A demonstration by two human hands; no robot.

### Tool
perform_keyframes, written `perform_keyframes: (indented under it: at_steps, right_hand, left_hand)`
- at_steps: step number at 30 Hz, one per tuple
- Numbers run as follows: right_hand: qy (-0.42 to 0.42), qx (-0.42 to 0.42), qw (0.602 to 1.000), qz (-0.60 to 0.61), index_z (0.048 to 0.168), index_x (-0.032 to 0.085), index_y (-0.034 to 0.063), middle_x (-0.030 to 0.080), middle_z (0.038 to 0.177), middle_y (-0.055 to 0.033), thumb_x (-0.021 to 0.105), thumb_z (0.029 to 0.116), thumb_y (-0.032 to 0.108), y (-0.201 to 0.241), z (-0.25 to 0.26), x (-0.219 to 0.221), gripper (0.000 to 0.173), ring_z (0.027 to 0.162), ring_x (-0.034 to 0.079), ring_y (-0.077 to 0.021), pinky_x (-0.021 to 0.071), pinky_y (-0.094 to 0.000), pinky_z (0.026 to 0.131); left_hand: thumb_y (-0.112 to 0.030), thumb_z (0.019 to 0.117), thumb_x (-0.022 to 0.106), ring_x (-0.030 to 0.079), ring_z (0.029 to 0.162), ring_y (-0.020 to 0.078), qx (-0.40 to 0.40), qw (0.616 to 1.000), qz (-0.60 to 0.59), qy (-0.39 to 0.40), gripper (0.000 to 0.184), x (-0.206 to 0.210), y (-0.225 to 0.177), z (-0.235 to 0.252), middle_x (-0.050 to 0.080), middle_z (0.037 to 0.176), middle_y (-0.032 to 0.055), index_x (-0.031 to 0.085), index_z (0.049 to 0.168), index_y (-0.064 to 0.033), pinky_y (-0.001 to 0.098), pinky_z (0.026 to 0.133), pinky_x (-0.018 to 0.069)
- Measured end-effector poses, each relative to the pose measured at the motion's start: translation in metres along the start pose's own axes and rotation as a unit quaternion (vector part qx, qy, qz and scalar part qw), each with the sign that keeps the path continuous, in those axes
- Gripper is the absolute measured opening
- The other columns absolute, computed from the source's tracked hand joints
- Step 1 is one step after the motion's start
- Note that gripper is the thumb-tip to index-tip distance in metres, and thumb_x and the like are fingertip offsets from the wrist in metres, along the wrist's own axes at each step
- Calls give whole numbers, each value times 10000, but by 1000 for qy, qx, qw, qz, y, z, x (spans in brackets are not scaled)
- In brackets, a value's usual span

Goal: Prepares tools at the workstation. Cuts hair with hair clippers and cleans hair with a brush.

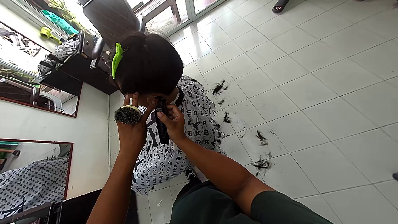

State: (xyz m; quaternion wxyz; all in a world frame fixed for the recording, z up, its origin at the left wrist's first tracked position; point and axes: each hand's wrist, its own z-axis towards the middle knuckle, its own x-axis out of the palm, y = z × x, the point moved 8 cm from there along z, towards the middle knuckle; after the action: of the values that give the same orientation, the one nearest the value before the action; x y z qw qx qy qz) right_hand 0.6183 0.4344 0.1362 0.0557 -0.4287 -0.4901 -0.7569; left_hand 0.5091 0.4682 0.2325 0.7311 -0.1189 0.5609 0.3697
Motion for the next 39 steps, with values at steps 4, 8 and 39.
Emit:
perform_keyframes:
  at_steps: [4, 8, 39]
  right_hand:
    - [-45, 17, 999, -1, 1037, 593, 95, 662, 808, 30, 716, 904, 118, -9, 0, -18, 183, 708, 639, -11, 550, -196, 661]
    - [-58, 36, 998, 3, 1055, 597, 91, 670, 833, 20, 711, 923, 135, -14, 2, -22, 180, 725, 643, -16, 550, -201, 666]
    - [-40, 57, 998, -11, 1077, 610, 69, 666, 834, 0, 702, 950, 136, -13, 8, -31, 170, 712, 634, -23, 545, -200, 657]
  left_hand:
    - [-6, 913, 616, 193, 1559, 386, 4, 1000, -9, -1, 665, 1, 1, -2, 280, 1681, 114, 557, 1468, -367, 681, 1130, 250]
    - [1, 910, 612, 193, 1561, 379, 6, 1000, -9, -5, 647, 0, 0, -2, 279, 1681, 114, 577, 1453, -350, 666, 1138, 250]
    - [-91, 979, 548, 199, 1559, 381, 2, 1000, 1, -6, 568, 0, -1, -1, 274, 1682, 117, 548, 1473, -371, 650, 1146, 257]
